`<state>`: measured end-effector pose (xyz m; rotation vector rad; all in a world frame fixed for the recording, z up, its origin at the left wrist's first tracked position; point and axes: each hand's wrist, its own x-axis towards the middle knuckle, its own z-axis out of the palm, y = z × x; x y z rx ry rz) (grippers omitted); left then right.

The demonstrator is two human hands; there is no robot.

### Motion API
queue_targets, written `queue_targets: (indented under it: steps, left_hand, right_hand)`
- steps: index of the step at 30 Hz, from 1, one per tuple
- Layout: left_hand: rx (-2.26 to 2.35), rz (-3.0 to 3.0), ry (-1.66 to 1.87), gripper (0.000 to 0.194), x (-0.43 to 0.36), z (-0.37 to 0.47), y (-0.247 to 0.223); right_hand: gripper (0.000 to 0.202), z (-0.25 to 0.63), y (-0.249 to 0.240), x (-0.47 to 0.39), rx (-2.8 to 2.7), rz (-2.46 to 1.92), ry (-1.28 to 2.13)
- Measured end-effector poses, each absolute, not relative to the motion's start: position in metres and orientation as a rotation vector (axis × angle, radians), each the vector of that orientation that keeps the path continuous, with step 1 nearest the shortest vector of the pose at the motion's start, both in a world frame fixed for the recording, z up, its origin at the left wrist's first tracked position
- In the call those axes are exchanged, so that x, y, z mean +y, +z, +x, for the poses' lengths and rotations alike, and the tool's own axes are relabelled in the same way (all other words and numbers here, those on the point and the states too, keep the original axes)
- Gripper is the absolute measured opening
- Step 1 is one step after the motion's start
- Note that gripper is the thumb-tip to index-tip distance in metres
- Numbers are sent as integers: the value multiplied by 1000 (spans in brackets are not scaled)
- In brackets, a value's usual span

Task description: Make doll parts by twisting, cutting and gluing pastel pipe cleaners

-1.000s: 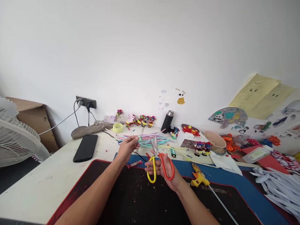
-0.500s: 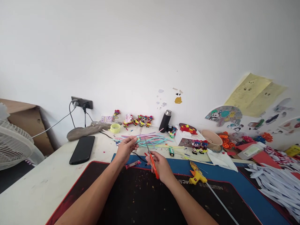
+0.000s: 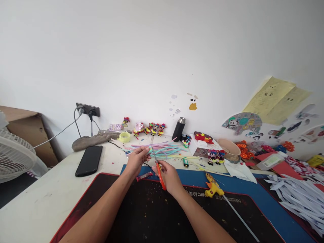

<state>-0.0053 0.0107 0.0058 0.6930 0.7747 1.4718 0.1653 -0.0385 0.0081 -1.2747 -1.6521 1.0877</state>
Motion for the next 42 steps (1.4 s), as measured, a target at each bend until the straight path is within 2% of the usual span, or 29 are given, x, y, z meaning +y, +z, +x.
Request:
queue_targets:
  steps: [6,27,42]
  left_hand:
    - [781,685,1469,44,10,-5,6]
    - [866,765,1426,43,11,-4,2]
    - [908,785,1384,43,15,-6,-4]
  right_hand:
    - [48,165,13,-41,-1647,-1312,1078]
    - [22,161,-1,-41,-1801,-1399,823]
    - [17,158,-6,-44,-1733,-1462,915]
